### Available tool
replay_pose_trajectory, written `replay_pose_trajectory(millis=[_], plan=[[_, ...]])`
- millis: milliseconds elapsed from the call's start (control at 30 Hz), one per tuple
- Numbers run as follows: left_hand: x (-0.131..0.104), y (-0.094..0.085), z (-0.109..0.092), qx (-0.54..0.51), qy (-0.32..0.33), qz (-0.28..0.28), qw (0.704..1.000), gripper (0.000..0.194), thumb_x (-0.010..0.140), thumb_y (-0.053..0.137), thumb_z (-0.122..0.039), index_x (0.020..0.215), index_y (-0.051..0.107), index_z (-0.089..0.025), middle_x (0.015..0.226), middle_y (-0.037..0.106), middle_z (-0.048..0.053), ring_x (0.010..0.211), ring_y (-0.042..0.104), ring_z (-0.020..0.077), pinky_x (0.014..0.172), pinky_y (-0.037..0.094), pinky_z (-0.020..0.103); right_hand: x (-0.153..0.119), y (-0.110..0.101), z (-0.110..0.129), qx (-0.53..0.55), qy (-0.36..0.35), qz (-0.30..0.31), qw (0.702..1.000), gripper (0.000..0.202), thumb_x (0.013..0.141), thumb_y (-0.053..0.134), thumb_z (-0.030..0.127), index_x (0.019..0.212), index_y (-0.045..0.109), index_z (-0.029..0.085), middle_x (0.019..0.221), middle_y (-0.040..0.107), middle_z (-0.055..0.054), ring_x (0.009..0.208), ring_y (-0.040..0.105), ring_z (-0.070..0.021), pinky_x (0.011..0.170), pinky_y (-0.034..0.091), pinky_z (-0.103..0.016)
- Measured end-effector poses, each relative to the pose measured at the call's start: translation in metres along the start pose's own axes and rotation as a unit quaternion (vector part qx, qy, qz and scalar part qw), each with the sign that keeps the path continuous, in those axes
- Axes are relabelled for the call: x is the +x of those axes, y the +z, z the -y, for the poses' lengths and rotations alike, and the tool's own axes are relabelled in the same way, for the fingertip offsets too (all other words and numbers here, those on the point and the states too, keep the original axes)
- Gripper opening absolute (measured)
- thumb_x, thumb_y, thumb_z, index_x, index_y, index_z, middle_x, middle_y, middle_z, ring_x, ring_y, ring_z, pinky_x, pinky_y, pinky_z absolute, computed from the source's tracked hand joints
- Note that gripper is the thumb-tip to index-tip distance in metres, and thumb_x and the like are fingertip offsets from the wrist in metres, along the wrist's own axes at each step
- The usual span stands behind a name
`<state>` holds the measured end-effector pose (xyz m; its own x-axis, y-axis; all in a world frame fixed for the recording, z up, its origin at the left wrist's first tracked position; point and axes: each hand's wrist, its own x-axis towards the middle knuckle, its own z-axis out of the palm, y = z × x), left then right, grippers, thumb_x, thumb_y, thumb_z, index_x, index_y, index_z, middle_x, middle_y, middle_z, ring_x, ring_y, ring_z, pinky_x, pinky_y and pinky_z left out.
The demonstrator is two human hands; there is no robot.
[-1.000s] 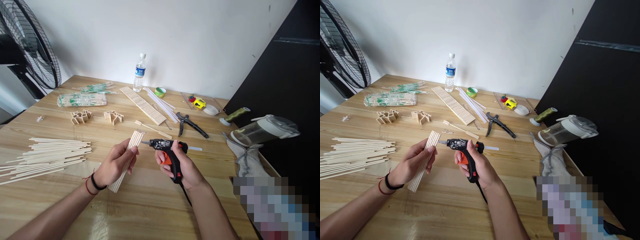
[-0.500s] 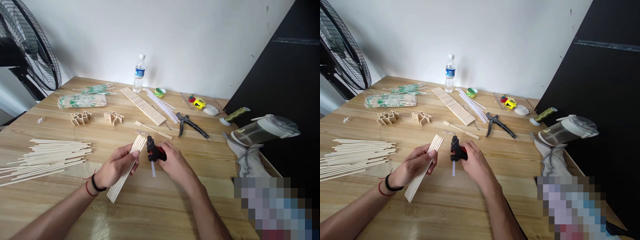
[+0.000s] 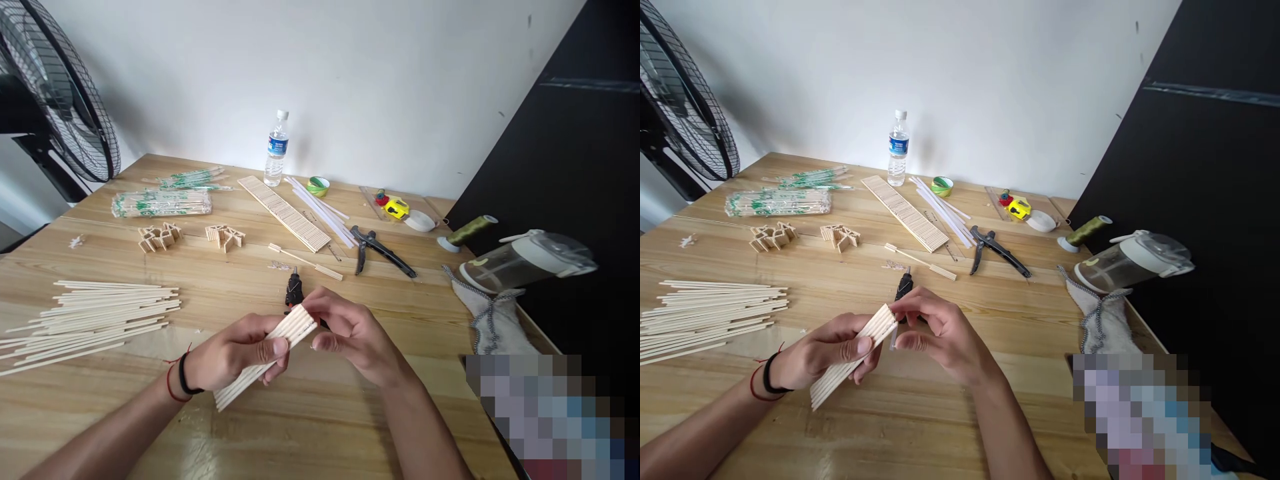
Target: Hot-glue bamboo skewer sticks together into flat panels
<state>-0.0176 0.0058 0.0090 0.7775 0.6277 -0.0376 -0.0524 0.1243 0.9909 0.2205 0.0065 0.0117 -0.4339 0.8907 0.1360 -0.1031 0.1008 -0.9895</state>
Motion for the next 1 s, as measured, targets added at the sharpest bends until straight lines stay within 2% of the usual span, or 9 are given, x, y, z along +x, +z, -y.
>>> replay_pose_trajectory(millis=[133,367,667,867,1000], plan=[[-0.0005,0.0022,-0.0005,-0.015,-0.007,0.03,0.999,0.049,0.103,0.056,-0.06,0.083,0.06,-0.016,0.068,0.055,0.001,0.061,0.047,0.0126,0.061,0.036,0.027,-0.0006,0.0012,-0.0016,0.043,-0.003,-0.001,0.999,0.034,0.078,0.093,0.048,0.108,0.087,0.032,0.096,0.064,-0.002,0.088,0.06,-0.0176,0.082,0.048,-0.032],[-0.0019,0.0029,0.0004,-0.03,-0.012,0.03,0.999,0.047,0.102,0.058,-0.058,0.083,0.059,-0.015,0.067,0.054,0.0,0.059,0.046,0.0115,0.058,0.035,0.025,-0.0007,0.0006,-0.0001,0.067,-0.013,-0.012,0.998,0.027,0.077,0.095,0.043,0.101,0.089,0.033,0.093,0.067,-0.003,0.081,0.059,-0.0165,0.072,0.048,-0.03],[-0.002,0.0016,0.0032,-0.037,-0.015,0.028,0.999,0.045,0.102,0.06,-0.056,0.084,0.062,-0.015,0.066,0.055,0.0,0.06,0.048,0.0124,0.06,0.038,0.026,-0.0006,0.0027,-0.0021,0.074,-0.005,-0.011,0.997,0.029,0.078,0.095,0.045,0.103,0.089,0.032,0.094,0.065,-0.002,0.083,0.06,-0.0147,0.075,0.049,-0.028],[-0.0021,0.0013,0.0024,-0.021,-0.025,0.029,0.999,0.048,0.101,0.059,-0.06,0.084,0.062,-0.015,0.069,0.057,0.001,0.062,0.051,0.0127,0.06,0.039,0.025,-0.0012,0.0025,-0.0004,0.082,-0.003,-0.015,0.996,0.031,0.075,0.096,0.044,0.101,0.089,0.029,0.091,0.064,-0.003,0.08,0.06,-0.0163,0.072,0.051,-0.03],[-0.0023,0.0019,0.0016,-0.022,-0.033,0.029,0.999,0.049,0.1,0.061,-0.062,0.084,0.061,-0.016,0.07,0.057,0.0,0.06,0.052,0.0117,0.06,0.041,0.024,-0.0014,0.002,-0.0031,0.081,-0.022,-0.005,0.996,0.029,0.077,0.095,0.042,0.103,0.088,0.03,0.091,0.063,-0.004,0.081,0.059,-0.0174,0.074,0.052,-0.032]])
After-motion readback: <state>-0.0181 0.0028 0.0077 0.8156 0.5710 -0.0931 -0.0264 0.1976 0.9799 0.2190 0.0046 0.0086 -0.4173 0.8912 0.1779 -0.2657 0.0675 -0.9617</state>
